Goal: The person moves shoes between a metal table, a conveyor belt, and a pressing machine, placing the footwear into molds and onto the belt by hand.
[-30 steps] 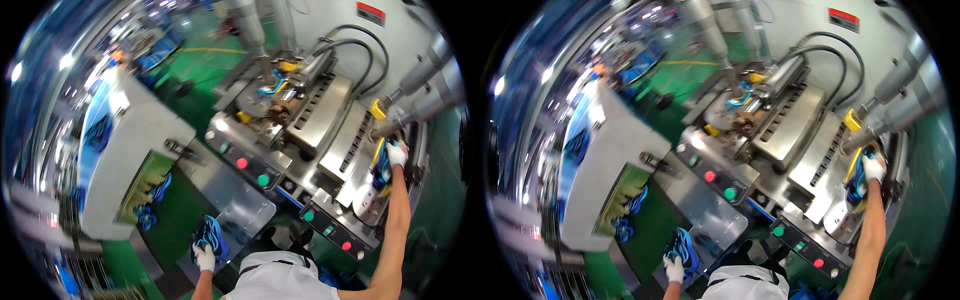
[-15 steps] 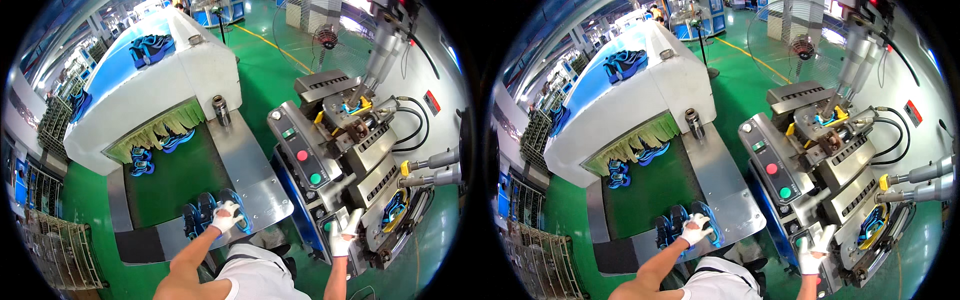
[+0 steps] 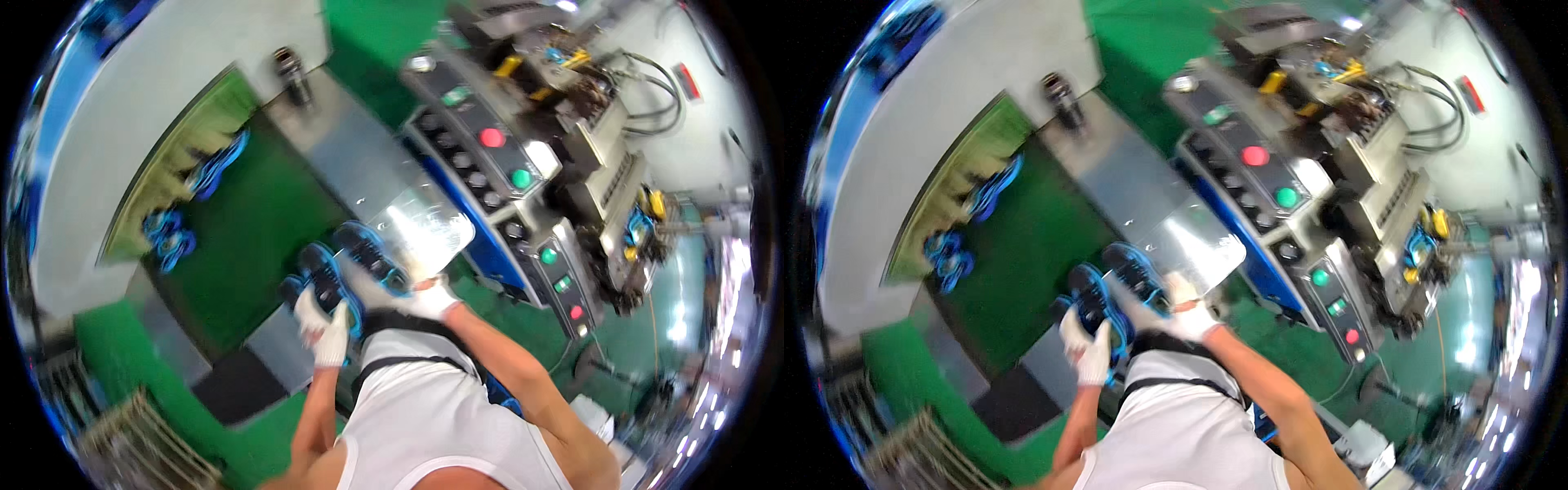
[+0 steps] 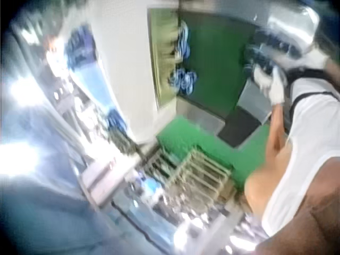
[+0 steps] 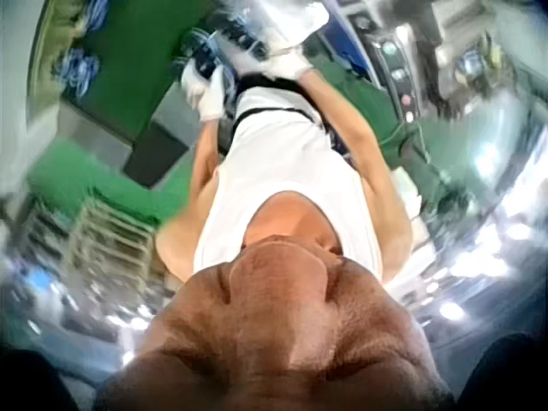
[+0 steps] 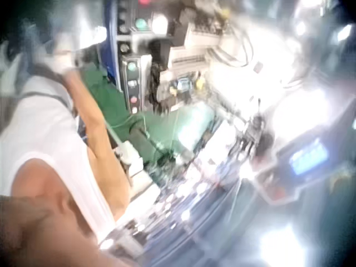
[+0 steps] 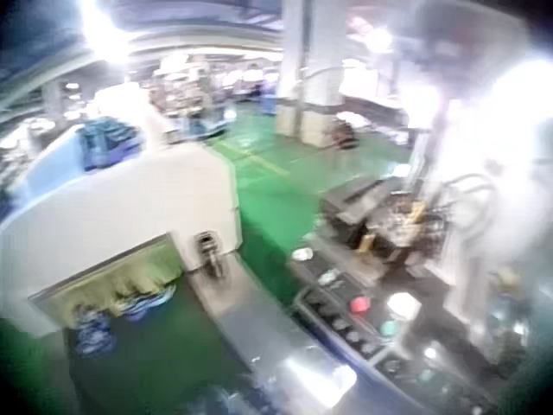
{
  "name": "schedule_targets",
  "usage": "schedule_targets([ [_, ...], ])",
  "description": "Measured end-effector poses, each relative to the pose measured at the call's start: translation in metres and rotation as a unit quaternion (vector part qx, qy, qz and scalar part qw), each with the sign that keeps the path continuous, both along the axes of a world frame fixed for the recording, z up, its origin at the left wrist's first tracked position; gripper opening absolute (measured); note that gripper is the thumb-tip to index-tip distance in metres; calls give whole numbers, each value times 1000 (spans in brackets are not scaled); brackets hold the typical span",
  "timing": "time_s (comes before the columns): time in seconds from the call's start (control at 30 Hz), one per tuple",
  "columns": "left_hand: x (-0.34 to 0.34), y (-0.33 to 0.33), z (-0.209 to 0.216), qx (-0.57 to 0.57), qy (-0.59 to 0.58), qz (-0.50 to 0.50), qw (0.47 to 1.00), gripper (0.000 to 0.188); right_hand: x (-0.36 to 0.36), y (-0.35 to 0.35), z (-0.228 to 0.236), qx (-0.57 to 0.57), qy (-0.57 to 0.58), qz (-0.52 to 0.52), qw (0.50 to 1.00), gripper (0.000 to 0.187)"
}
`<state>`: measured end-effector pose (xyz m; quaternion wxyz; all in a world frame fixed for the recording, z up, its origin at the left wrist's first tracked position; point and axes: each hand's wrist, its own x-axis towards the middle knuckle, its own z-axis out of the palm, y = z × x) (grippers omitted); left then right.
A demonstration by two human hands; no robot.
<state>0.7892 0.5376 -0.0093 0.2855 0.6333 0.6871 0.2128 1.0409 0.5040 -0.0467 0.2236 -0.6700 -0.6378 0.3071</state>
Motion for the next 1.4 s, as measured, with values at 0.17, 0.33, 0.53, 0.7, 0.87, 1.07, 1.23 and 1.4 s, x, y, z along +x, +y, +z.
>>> schedule_targets([
  [0.17, 17, -38, -73, -57, -21, 61, 996, 94, -44, 38, -79, 67, -2, -134, 989, 40],
  [0.33, 19, 8, -110, -49, -43, 44, 997, 86, -22, 26, -49, -173, -49, -113, 977, 57],
  [0.53, 66, 40, -49, -162, -60, -134, 976, 80, 27, -81, 61, -277, 215, -367, 861, 77],
  [0.7, 181, -39, 16, -247, -204, -432, 843, 81, 15, -232, 106, -265, 239, -643, 678, 92],
  [0.87, 270, -154, 77, -277, -225, -680, 640, 80, -36, -369, 101, 126, 308, -840, 428, 85],
  [1.07, 333, -359, 153, -302, -226, -846, 376, 76, -107, -492, 164, 389, 100, -910, 101, 53],
  [1.23, 376, -575, 162, -159, -254, -922, 246, 83, -142, -607, 213, -20, -44, -998, -49, 69],
  [1.4, 379, -747, 107, -59, -252, -937, 234, 77, -129, -741, 179, -45, -87, -995, -31, 85],
])
